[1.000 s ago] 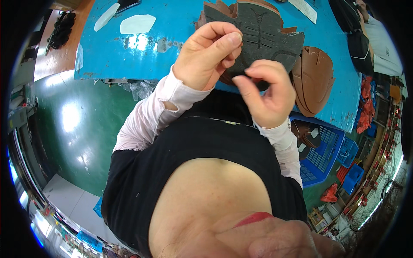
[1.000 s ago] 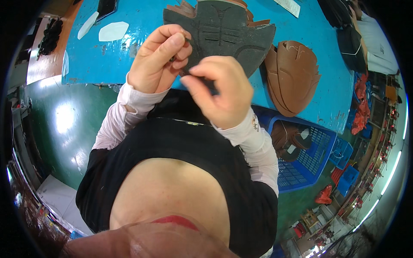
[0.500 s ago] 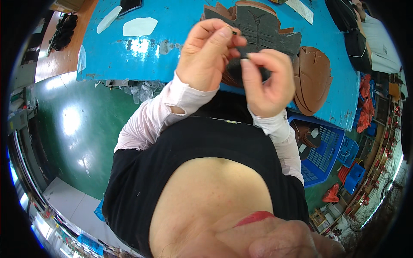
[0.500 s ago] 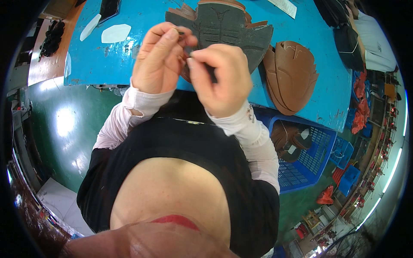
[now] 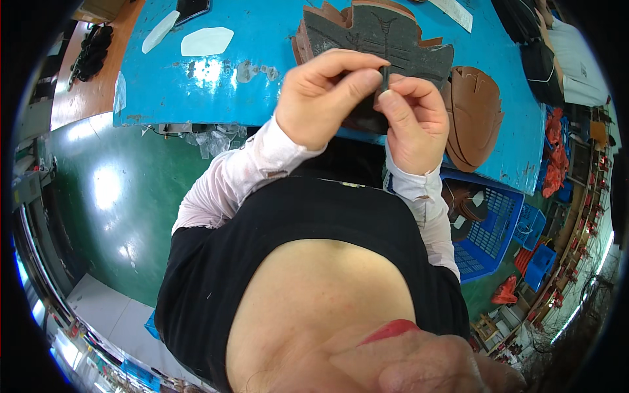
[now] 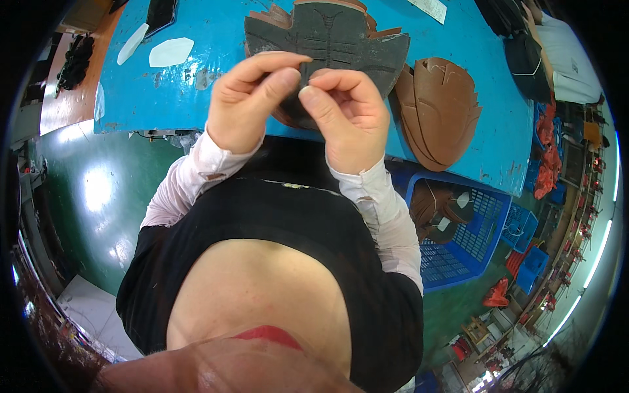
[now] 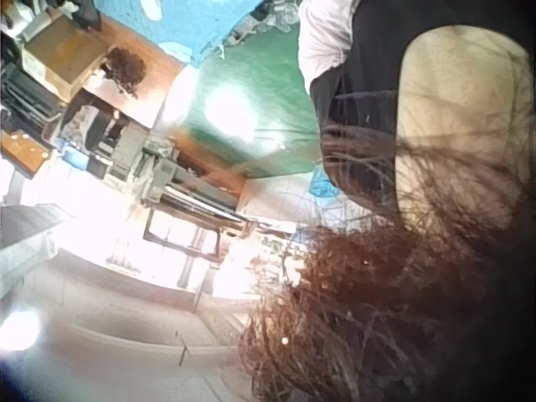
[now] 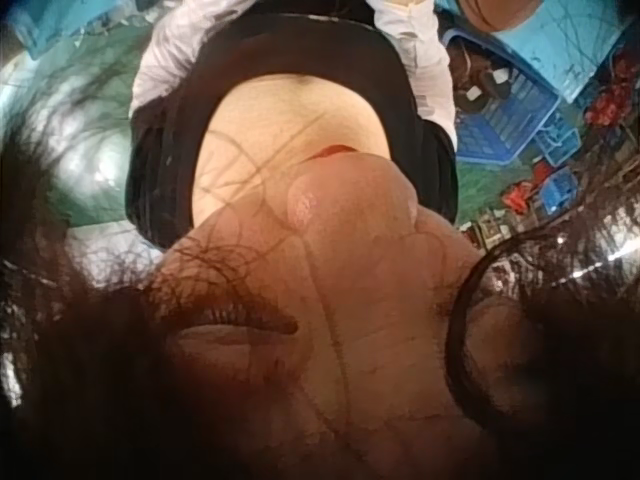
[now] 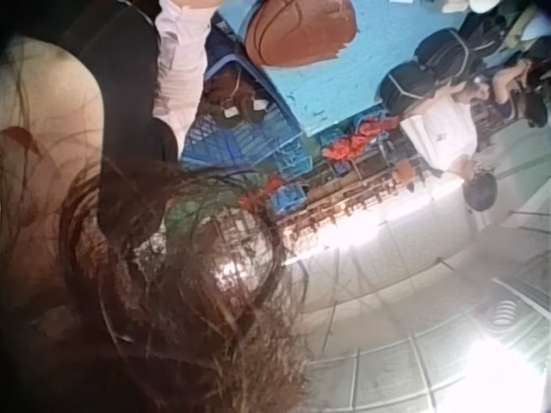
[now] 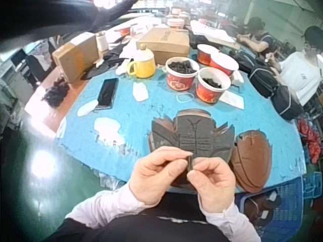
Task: Attaching small rubber components to shoe uppers at a manufacturing workstation.
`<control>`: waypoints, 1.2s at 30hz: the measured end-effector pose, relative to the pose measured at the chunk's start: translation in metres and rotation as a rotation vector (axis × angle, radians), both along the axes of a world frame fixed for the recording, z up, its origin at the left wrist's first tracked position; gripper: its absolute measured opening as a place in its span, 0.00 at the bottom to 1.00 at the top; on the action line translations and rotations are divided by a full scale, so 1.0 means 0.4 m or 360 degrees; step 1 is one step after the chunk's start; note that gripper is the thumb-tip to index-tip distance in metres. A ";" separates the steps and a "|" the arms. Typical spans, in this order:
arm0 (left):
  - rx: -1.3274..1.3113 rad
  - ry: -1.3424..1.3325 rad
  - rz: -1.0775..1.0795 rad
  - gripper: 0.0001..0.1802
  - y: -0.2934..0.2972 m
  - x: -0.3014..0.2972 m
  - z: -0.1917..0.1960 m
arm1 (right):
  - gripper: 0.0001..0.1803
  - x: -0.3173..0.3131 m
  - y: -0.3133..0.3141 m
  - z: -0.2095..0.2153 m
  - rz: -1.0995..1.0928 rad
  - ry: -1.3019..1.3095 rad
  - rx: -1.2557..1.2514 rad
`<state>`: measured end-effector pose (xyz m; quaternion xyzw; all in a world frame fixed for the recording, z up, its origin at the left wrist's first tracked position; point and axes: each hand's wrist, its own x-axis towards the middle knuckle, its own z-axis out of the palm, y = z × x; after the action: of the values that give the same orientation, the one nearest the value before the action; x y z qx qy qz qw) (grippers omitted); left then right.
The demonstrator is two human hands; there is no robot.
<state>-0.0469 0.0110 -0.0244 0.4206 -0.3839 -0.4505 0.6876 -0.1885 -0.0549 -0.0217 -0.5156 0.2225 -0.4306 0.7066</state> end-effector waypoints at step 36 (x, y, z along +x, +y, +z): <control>-0.0294 -0.0960 0.0421 0.11 0.032 -0.028 -0.003 | 0.09 -0.045 -0.005 0.019 0.0295 0.0020 0.0073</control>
<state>-0.0582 0.0238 -0.0255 0.5169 -0.5513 -0.1762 0.6308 -0.2063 -0.0569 -0.0142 -0.5203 0.1879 -0.3549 0.7537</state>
